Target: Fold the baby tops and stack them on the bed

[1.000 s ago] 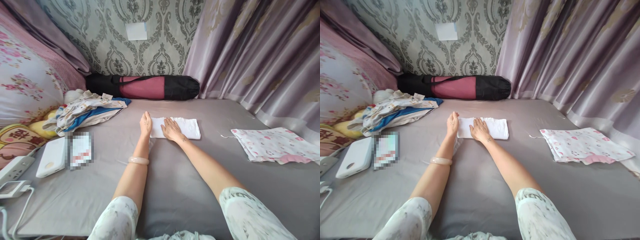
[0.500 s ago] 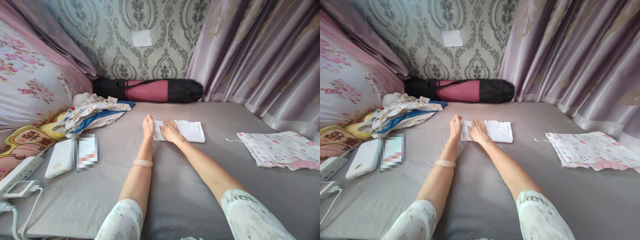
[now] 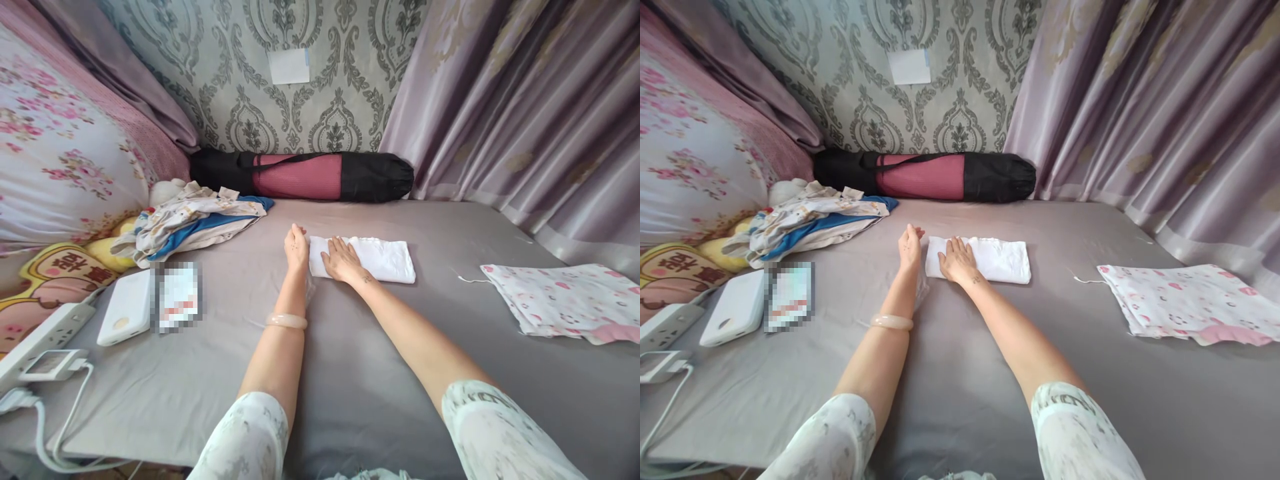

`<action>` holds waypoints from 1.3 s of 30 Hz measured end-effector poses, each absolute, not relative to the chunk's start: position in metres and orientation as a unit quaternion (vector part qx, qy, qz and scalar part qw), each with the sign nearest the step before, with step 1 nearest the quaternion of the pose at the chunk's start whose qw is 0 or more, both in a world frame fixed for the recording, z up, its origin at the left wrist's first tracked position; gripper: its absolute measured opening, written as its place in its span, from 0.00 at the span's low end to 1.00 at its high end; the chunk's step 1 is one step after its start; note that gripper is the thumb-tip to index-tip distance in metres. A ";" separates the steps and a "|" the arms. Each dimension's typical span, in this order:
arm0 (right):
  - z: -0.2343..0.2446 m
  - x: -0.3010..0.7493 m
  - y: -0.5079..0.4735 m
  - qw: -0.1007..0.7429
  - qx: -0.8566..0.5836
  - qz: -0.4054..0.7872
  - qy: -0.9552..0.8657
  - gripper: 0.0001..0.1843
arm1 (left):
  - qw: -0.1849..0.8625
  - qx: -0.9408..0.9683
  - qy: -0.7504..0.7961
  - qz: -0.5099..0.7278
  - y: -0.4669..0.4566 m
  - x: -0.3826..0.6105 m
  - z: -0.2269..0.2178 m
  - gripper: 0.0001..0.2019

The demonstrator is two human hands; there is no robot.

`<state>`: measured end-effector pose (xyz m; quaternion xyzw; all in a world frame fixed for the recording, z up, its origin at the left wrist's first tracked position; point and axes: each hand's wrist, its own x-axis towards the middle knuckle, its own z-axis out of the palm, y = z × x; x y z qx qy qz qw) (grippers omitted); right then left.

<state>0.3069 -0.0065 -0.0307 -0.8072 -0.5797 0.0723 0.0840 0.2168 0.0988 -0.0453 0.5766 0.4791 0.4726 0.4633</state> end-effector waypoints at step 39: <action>-0.024 0.377 -0.067 0.097 -0.807 0.045 -0.581 0.32 | 0.176 0.929 0.285 0.157 0.029 0.258 -0.040 0.23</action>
